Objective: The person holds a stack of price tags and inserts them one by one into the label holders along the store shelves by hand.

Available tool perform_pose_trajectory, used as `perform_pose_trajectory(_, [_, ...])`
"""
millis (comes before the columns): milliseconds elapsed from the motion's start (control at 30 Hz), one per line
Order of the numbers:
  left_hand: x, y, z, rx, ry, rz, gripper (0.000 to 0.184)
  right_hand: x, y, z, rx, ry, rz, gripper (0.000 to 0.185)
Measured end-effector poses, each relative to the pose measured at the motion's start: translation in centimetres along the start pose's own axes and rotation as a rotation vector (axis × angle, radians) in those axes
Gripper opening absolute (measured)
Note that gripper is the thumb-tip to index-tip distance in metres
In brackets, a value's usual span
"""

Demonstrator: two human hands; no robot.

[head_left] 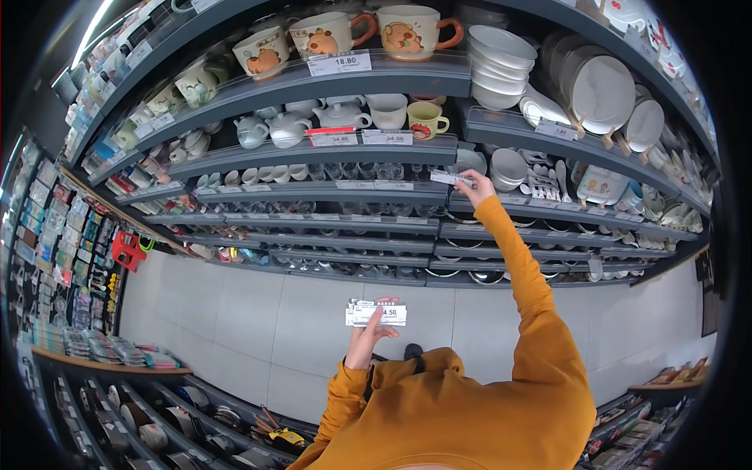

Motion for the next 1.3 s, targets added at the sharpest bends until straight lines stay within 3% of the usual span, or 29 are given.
perform_pose_trajectory(267, [-0.6,0.4,0.1,0.0,0.033,-0.011,0.036,1.2,-1.0,-0.7,0.14,-0.15,0.095,0.03])
perform_pose_trajectory(1300, [0.6,0.4,-0.3,-0.02,0.016,0.019,0.034,1.2,-1.8,-2.0,0.194,-0.178,0.102,0.034])
Point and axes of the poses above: each hand's wrist, its own y-axis away from the middle knuckle, its own x-axis out of the palm, z = x × y, the point moved 6 cm from there along -y, towards the middle knuckle, and after that the axes turned 9 degrees about y, right-handed, at the moved point
